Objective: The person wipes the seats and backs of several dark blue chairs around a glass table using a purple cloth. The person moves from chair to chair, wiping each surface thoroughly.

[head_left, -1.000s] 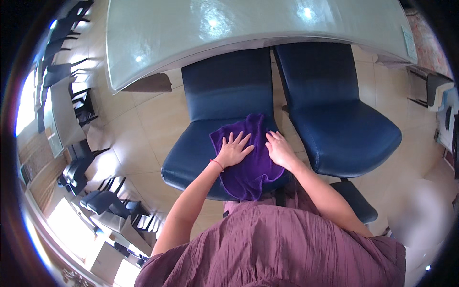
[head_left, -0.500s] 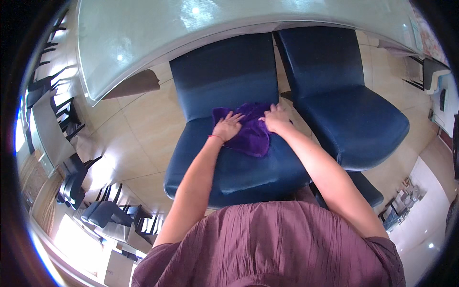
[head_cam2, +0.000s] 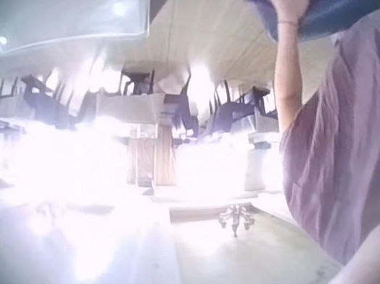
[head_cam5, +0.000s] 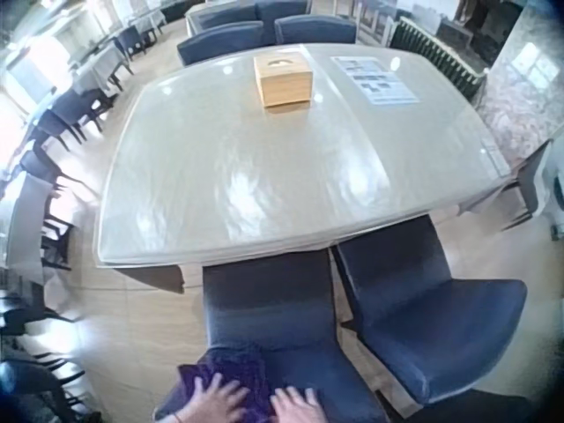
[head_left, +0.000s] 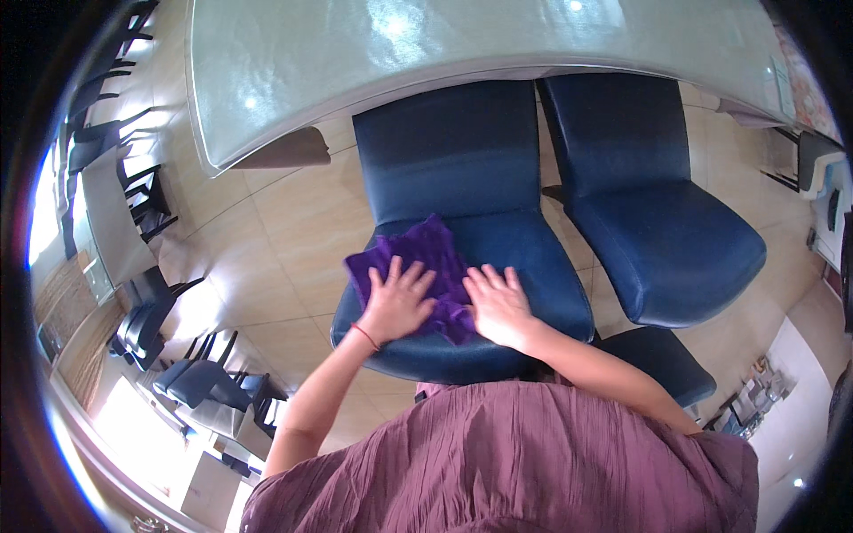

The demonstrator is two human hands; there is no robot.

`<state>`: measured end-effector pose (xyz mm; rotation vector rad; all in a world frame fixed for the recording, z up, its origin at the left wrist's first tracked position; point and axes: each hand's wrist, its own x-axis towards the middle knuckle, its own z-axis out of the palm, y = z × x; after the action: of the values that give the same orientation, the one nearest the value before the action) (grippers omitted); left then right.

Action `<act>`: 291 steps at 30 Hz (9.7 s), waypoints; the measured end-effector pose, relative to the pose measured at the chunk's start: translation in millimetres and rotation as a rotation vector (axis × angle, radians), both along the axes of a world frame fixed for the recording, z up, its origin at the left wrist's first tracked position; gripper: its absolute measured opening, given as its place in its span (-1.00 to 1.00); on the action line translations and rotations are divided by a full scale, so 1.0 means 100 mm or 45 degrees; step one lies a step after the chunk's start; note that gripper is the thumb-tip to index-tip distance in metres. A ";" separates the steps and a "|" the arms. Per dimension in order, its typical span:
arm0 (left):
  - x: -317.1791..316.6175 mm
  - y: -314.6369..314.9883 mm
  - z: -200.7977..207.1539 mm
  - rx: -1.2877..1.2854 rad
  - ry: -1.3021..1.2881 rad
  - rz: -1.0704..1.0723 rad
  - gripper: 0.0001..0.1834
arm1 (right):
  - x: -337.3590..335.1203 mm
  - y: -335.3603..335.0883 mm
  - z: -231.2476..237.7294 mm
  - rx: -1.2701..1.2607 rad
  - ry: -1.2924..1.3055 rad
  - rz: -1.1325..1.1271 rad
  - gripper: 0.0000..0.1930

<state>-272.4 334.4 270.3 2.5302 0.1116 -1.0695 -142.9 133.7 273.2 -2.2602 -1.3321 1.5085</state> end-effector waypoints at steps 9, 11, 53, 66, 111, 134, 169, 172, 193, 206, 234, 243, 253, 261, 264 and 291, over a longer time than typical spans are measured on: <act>0.51 -0.87 -1.11 -0.665 -0.410 0.259 -0.34 | 0.53 -0.10 -0.51 -0.199 -0.428 -0.082 -0.59; 0.53 -0.80 -1.45 -0.640 -0.275 0.217 -0.32 | 0.56 0.00 -0.88 -0.241 -0.315 -0.135 -0.62; -0.92 0.30 -2.86 -1.208 -0.308 2.064 -0.11 | -0.49 2.22 -1.71 -0.107 0.272 -0.120 -0.29; -1.56 0.31 -0.41 -1.966 -0.256 2.374 -0.41 | -0.75 2.55 -0.34 -0.166 0.232 0.435 -0.64; -0.91 -1.72 -0.75 -0.157 -2.008 3.140 -0.39 | -1.42 0.76 0.99 1.261 0.133 1.092 -0.85; 0.24 -2.64 -1.94 -2.306 -1.810 3.125 -0.26 | -1.14 -0.08 0.64 0.958 -0.386 1.882 -0.72; 1.54 -3.69 -0.47 -3.243 -1.727 3.453 -0.08 | 0.53 -1.18 1.04 0.997 -0.177 1.322 -0.73; 1.23 -3.51 -0.40 -1.599 -2.220 3.740 -0.19 | 0.55 -1.04 1.09 1.145 -0.176 1.042 -0.76; 0.46 -2.77 -1.24 -2.051 -2.555 3.400 -0.19 | 0.04 -0.59 0.97 1.266 -0.162 1.070 -0.38; 1.61 -3.88 -0.51 -3.715 -1.925 2.805 -0.15 | 1.04 -1.64 0.86 0.990 -0.180 1.042 -0.82; 0.27 -3.85 0.53 0.323 -1.052 1.654 -0.62 | 1.22 -1.60 0.83 0.874 0.292 -0.316 -0.81; -0.28 -2.71 1.22 0.638 -1.581 2.183 -0.60 | 1.06 -1.19 1.04 1.040 0.526 -0.534 -0.86; -1.18 -1.33 0.95 0.150 -1.051 1.765 -0.49 | 0.78 -0.88 1.76 0.734 0.704 -0.180 -0.90; -2.49 -0.76 4.52 -1.372 -1.243 0.307 -0.80 | 0.77 -2.14 4.28 1.605 0.622 0.699 -0.88; -2.45 -0.56 5.10 -1.026 -1.466 -0.081 -0.77 | 0.28 -2.56 4.91 1.957 0.357 1.177 -0.87; -1.43 0.80 2.27 -1.075 -0.823 1.299 -0.32 | 0.13 -1.67 1.28 0.807 -0.139 -1.616 -0.40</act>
<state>-415.0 414.3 497.5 1.5430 0.5500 0.1322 -129.7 -33.8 401.4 -1.9801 -0.1101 0.4262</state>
